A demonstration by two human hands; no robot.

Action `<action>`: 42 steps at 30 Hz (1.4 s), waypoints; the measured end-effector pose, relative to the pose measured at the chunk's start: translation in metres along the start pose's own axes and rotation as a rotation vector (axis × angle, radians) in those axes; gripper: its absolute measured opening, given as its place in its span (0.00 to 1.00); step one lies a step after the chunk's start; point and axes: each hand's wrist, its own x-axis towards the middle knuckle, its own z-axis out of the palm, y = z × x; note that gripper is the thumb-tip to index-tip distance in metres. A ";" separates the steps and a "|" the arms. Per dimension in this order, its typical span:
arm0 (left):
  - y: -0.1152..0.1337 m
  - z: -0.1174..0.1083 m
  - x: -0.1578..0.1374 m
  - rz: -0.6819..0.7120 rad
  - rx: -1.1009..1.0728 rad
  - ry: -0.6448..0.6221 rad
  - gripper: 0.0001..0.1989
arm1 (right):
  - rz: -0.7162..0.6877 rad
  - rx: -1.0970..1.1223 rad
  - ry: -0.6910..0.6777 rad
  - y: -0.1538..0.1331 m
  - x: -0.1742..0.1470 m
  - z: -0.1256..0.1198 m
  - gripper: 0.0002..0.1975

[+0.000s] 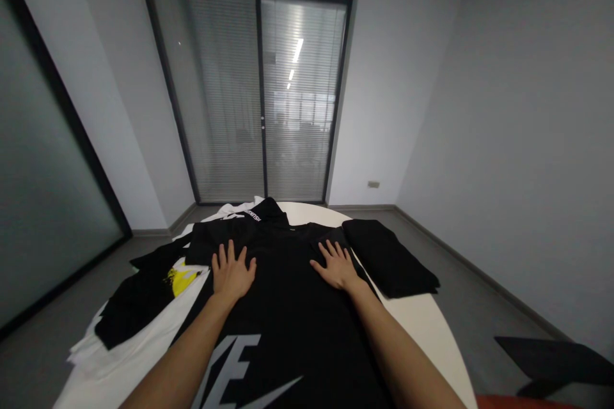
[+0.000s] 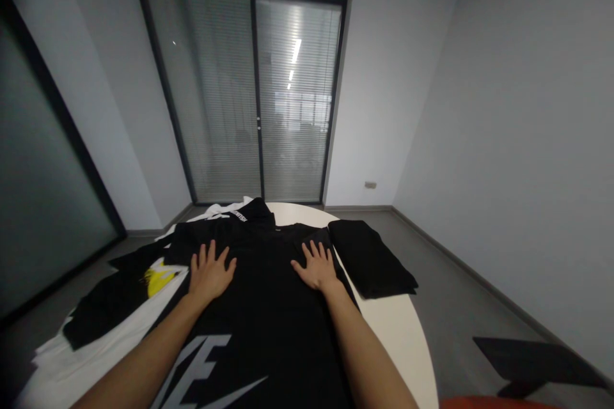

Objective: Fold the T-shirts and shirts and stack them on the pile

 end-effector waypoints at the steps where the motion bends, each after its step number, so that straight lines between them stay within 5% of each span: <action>1: -0.001 0.000 0.000 -0.010 0.019 -0.012 0.28 | 0.005 -0.002 -0.015 0.000 0.001 -0.001 0.44; 5: 0.006 -0.006 0.000 0.116 0.019 -0.019 0.26 | 0.011 -0.008 -0.062 -0.002 -0.002 -0.009 0.44; 9: 0.016 -0.008 -0.001 0.280 -0.072 -0.210 0.25 | 0.057 -0.058 0.035 -0.008 -0.011 -0.010 0.46; 18: 0.021 -0.015 0.006 0.277 -0.037 -0.301 0.29 | 0.157 -0.020 -0.053 -0.013 -0.016 -0.011 0.52; 27: 0.079 -0.023 -0.033 0.270 -0.160 -0.343 0.35 | 0.255 0.004 -0.025 -0.023 -0.023 -0.007 0.51; 34: 0.078 -0.013 -0.045 0.274 -0.229 -0.291 0.35 | 0.340 -0.104 0.210 -0.012 -0.027 -0.039 0.24; 42: 0.073 -0.005 -0.043 0.276 -0.272 -0.276 0.36 | 0.472 -0.111 0.118 -0.001 -0.015 -0.056 0.18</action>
